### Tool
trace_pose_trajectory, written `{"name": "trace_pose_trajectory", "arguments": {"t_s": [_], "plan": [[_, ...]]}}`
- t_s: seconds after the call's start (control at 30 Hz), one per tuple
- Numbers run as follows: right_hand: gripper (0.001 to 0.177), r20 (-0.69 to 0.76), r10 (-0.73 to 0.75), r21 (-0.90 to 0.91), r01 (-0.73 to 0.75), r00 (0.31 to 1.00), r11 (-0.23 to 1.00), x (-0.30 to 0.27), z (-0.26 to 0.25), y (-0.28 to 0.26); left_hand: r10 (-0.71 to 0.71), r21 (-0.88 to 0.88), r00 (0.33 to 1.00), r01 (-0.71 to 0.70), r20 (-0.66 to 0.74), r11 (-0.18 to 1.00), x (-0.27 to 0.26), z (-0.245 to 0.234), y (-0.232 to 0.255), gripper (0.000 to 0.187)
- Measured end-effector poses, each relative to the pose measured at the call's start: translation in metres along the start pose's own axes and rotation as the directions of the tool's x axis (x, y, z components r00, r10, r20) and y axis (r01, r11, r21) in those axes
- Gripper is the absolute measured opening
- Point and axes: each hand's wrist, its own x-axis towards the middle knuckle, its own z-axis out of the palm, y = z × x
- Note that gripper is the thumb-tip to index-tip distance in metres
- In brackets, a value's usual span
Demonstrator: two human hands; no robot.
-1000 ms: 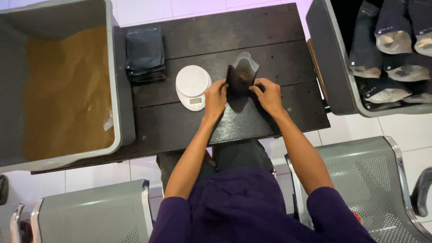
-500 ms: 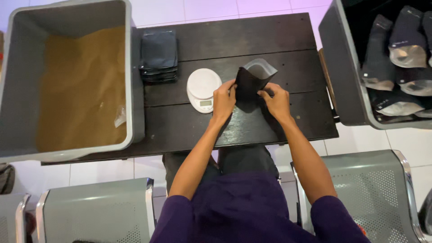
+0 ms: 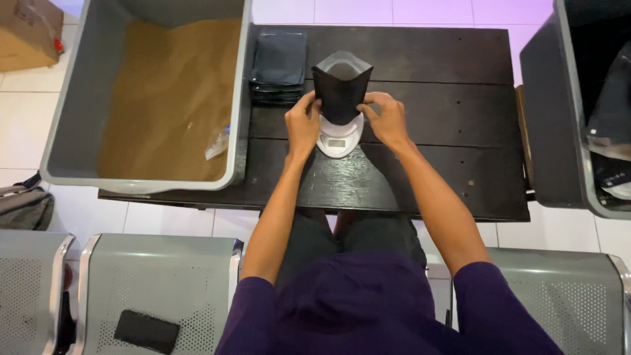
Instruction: The person repeatedly scoops a brown granular substance from a bin into black pouches using a plastic bottle, places each pouch on a digital scale, adjusts it, folds it, and sets it aside. The process is repeated for multiple pouches.
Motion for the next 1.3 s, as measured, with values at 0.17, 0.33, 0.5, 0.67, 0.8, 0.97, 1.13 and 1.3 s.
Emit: {"name": "trace_pose_trajectory", "arguments": {"t_s": [0.17,0.33,0.5,0.67,0.8,0.97,1.13,1.3], "plan": [[0.032,-0.056,0.029,0.095,-0.024,0.998,0.995,-0.004,0.005,-0.002,0.065,0.011,0.996,-0.065,-0.055,0.998,0.002,-0.024,-0.001,0.024],[0.036,-0.082,0.163,0.2,-0.144,0.983,0.969,-0.023,0.009,0.021,0.028,-0.087,0.998,-0.033,-0.048,0.996,-0.012,-0.036,-0.059,0.028],[0.026,-0.187,0.345,0.286,-0.285,0.92,0.915,-0.029,0.004,0.027,-0.246,-0.493,0.969,0.203,-0.024,0.846,-0.021,-0.047,-0.086,0.051],[0.022,-0.191,0.356,0.339,-0.279,0.915,0.898,-0.03,0.004,0.025,-0.249,-0.481,0.967,0.192,-0.056,0.855,-0.022,-0.047,-0.086,0.051],[0.019,-0.135,0.335,0.217,-0.303,0.932,0.928,-0.03,-0.001,0.018,-0.29,-0.426,0.955,0.24,-0.055,0.872,-0.023,-0.047,-0.083,0.046],[0.019,-0.161,0.272,0.186,-0.242,0.949,0.952,-0.032,-0.002,0.008,-0.282,-0.361,0.958,0.246,-0.049,0.9,-0.023,-0.045,-0.089,0.044],[0.019,-0.159,0.261,0.184,-0.231,0.952,0.955,-0.034,-0.002,0.009,-0.291,-0.322,0.955,0.259,-0.057,0.911,-0.023,-0.044,-0.081,0.043],[0.019,-0.169,0.206,0.166,-0.178,0.964,0.97,-0.036,0.008,0.03,-0.22,-0.238,0.971,0.192,-0.098,0.952,-0.021,-0.045,-0.067,0.032]]}}
